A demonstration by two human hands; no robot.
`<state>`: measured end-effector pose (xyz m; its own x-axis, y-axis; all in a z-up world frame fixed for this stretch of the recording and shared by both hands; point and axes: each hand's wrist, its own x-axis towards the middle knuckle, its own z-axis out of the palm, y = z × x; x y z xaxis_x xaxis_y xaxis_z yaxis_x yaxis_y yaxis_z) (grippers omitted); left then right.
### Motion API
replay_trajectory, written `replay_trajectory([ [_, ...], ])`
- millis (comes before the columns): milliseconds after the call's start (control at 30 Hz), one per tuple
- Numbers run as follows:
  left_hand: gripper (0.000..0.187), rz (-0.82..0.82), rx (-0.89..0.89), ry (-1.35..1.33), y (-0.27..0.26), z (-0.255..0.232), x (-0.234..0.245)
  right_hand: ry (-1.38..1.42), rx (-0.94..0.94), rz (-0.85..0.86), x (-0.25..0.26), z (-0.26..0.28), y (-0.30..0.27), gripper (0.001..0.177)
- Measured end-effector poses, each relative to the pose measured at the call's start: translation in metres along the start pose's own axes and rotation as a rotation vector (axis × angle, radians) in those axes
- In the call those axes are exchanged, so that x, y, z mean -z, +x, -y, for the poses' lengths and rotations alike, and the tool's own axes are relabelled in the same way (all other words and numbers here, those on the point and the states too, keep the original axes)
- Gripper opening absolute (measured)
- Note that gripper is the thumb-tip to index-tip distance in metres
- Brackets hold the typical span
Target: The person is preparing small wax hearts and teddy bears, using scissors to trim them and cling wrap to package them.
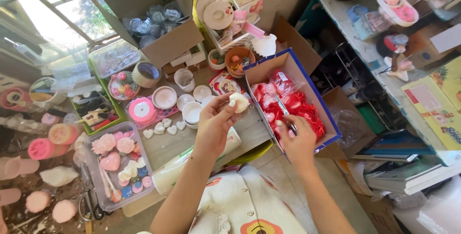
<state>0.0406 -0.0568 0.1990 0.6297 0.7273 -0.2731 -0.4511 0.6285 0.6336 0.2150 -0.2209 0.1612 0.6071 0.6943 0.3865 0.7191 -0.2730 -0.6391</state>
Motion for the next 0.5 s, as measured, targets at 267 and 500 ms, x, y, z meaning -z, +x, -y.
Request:
replay_trajectory([
  [267,0.03,-0.029,-0.264,0.161,-0.018,0.007,-0.023,0.92,-0.214,0.258,-0.026,0.074,0.024,0.018],
  [500,0.03,-0.022,0.03,-0.117,-0.026,-0.007,-0.023,1.052,-0.073,0.192,-0.022,0.075,0.023,0.013],
])
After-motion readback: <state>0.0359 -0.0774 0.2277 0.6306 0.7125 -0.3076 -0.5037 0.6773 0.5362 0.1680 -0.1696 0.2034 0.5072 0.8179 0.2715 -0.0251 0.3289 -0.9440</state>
